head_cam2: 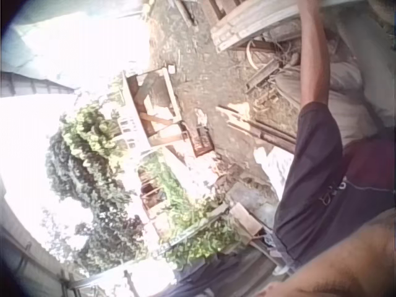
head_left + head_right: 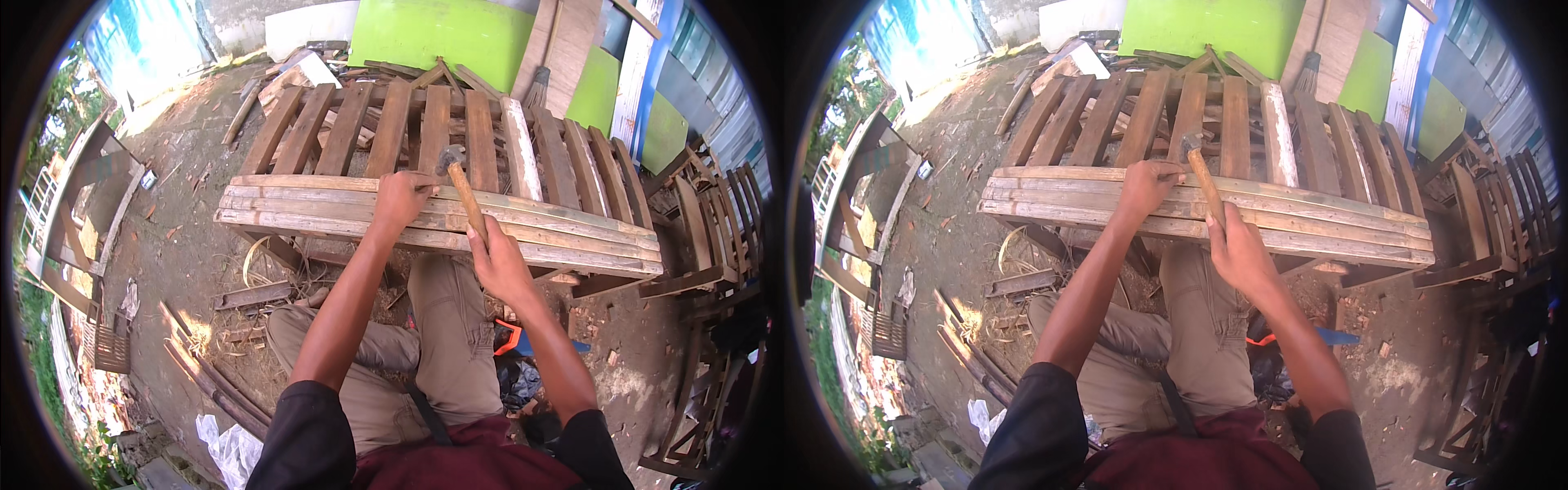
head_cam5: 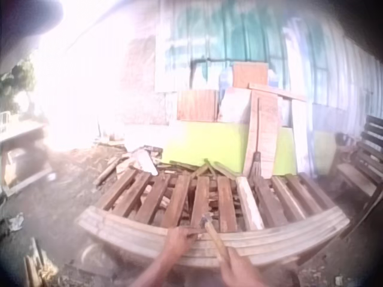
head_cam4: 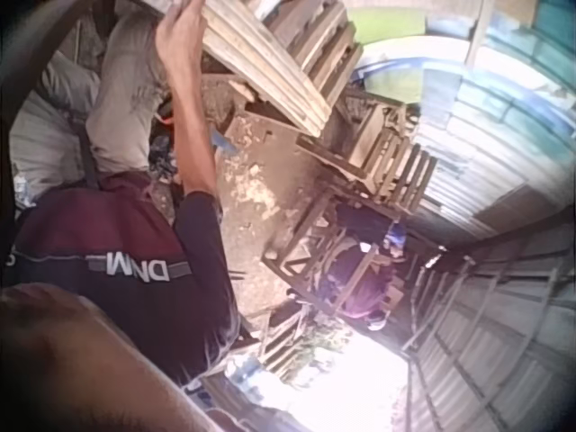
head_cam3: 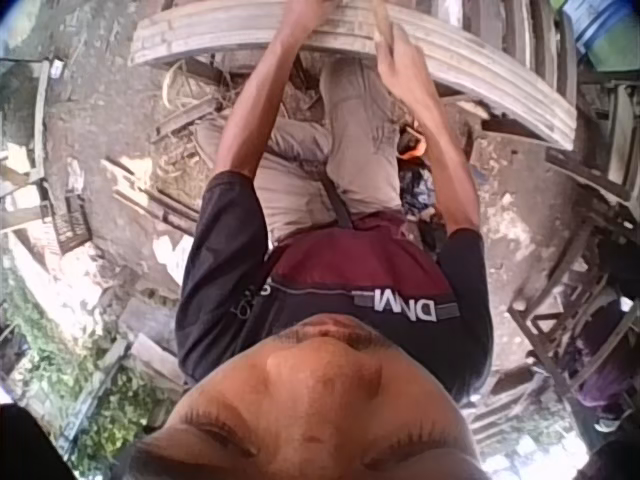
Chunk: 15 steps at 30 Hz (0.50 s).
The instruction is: The person sits on the ground and repeatedly hammers nails into a wooden pallet. They pick up nails from a plastic bag, place them on the pallet, and strike them with a hammer. The person continues this process across multiple nails.
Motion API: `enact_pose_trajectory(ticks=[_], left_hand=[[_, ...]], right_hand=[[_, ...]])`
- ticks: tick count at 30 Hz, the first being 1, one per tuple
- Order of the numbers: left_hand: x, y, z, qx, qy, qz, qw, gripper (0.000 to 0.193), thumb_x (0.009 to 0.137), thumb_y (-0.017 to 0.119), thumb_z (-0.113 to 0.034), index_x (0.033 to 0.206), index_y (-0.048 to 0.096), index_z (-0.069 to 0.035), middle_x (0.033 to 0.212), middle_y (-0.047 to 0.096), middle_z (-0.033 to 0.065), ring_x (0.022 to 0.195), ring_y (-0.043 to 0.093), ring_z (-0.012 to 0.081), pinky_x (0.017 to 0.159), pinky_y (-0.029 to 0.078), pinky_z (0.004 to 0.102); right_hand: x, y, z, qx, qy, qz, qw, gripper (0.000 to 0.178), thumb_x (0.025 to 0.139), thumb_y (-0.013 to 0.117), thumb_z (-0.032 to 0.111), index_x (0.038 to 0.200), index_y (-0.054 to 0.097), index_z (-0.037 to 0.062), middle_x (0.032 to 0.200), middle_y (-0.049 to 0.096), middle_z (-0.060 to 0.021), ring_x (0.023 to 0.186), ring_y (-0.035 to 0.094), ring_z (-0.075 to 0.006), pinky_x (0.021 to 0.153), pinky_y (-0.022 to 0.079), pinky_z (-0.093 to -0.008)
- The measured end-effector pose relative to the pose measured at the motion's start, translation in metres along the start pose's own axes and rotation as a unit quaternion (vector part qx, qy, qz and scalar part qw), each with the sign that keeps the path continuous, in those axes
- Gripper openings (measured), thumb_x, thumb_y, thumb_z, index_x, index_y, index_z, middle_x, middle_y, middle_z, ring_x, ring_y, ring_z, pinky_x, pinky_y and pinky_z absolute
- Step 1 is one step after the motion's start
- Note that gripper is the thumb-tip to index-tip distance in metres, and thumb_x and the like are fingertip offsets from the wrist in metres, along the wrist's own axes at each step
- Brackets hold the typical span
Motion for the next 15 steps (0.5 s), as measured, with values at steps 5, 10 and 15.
enact_pose_trajectory(ticks=[5, 10, 15], left_hand=[[-0.001, -0.001, 0.001, 0.004, 0.009, -0.012, 1.000, 0.018, 0.082, 0.081, -0.018, 0.097, 0.080, -0.007, 0.097, 0.076, 0.0144, 0.087, 0.073, 0.0339, 0.079, 0.057, 0.0389], [-0.002, -0.002, 0.000, 0.014, 0.002, -0.013, 1.000, 0.019, 0.082, 0.081, -0.020, 0.096, 0.080, -0.007, 0.097, 0.076, 0.0145, 0.087, 0.073, 0.0342, 0.080, 0.057, 0.0391], [-0.001, -0.002, -0.003, 0.005, -0.024, 0.005, 1.000, 0.022, 0.083, 0.082, -0.020, 0.100, 0.080, -0.006, 0.099, 0.076, 0.0162, 0.091, 0.074, 0.0333, 0.081, 0.057, 0.0378]], right_hand=[[0.000, 0.002, 0.005, -0.012, 0.027, 0.002, 1.000, 0.035, 0.106, 0.050, 0.026, 0.120, 0.052, -0.0057, 0.083, 0.064, -0.0331, 0.086, 0.063, -0.0547, 0.074, 0.047, -0.0572], [-0.003, 0.002, 0.011, -0.016, 0.050, 0.003, 0.999, 0.033, 0.106, 0.050, 0.026, 0.118, 0.053, -0.0041, 0.083, 0.064, -0.0315, 0.085, 0.063, -0.0529, 0.074, 0.047, -0.0537], [-0.003, 0.008, 0.004, -0.012, 0.045, -0.007, 0.999, 0.032, 0.106, 0.050, 0.026, 0.119, 0.053, -0.0037, 0.083, 0.064, -0.0315, 0.086, 0.063, -0.0531, 0.074, 0.048, -0.0538]])
Point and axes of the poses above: each hand's wrist, its own x-axis towards the middle knuckle, its own y-axis out of the palm, z = x × y, the point moved 1 cm from there along x, towards the middle knuckle
